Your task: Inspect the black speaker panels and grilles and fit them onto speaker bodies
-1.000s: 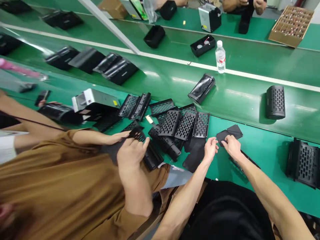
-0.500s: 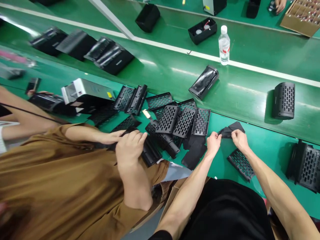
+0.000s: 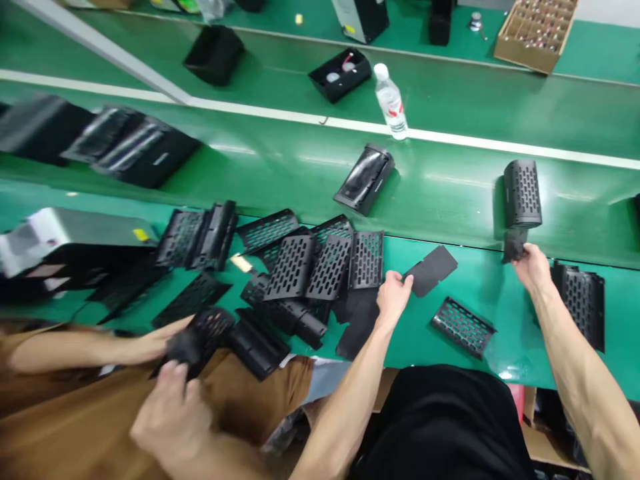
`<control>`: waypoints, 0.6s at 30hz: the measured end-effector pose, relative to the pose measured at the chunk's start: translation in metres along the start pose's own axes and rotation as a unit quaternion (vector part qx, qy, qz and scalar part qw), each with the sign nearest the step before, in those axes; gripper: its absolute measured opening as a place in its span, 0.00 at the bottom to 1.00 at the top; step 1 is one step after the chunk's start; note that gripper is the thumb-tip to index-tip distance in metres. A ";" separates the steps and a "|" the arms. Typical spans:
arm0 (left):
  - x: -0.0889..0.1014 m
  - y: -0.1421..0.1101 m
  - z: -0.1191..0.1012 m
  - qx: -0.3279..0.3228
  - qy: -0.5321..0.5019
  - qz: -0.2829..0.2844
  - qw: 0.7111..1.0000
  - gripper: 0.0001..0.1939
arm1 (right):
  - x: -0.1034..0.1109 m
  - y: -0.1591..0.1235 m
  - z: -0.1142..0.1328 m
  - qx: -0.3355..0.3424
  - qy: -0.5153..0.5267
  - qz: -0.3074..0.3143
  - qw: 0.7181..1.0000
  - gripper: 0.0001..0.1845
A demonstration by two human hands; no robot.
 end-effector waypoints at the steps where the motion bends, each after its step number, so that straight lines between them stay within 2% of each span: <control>1: -0.003 -0.006 -0.006 -0.011 -0.019 0.009 1.000 0.14 | 0.004 -0.011 0.000 -0.018 0.016 0.008 1.000 0.13; 3: -0.017 -0.022 -0.020 -0.041 -0.057 0.049 0.996 0.21 | 0.004 -0.041 -0.006 -0.054 0.040 0.038 0.997 0.10; 5: -0.042 -0.040 -0.031 -0.066 -0.122 0.136 0.981 0.27 | -0.003 -0.075 -0.016 -0.088 0.069 0.083 0.990 0.08; 7: -0.068 -0.058 -0.038 -0.079 -0.230 0.246 0.938 0.34 | -0.012 -0.106 -0.030 -0.125 0.098 0.128 0.979 0.07; 9: -0.082 -0.070 -0.038 -0.086 -0.314 0.313 0.892 0.37 | -0.017 -0.130 -0.043 -0.158 0.121 0.153 0.968 0.08; 10: -0.083 -0.073 -0.036 -0.089 -0.330 0.322 0.883 0.37 | -0.017 -0.139 -0.049 -0.168 0.129 0.154 0.965 0.09; 12: -0.079 -0.075 -0.031 -0.101 -0.312 0.312 0.892 0.33 | -0.015 -0.151 -0.057 -0.180 0.143 0.147 0.962 0.12; 14: -0.070 -0.076 -0.029 -0.115 -0.283 0.316 0.898 0.29 | -0.013 -0.159 -0.061 -0.195 0.146 0.145 0.959 0.20; 16: -0.063 -0.077 -0.031 -0.129 -0.251 0.333 0.900 0.25 | -0.013 -0.163 -0.065 -0.203 0.118 0.154 0.960 0.30; 18: -0.057 -0.079 -0.033 -0.139 -0.219 0.351 0.900 0.22 | -0.013 -0.163 -0.068 -0.195 0.068 0.158 0.966 0.32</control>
Point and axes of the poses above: each hand's wrist, its own y-axis towards the middle knuckle, its own x-axis out of the back of the hand, z = x × y, the point moved 4 cm from there along y, towards the middle knuckle, and after that the axes turned 2 degrees about z, right-handed, at the moved point
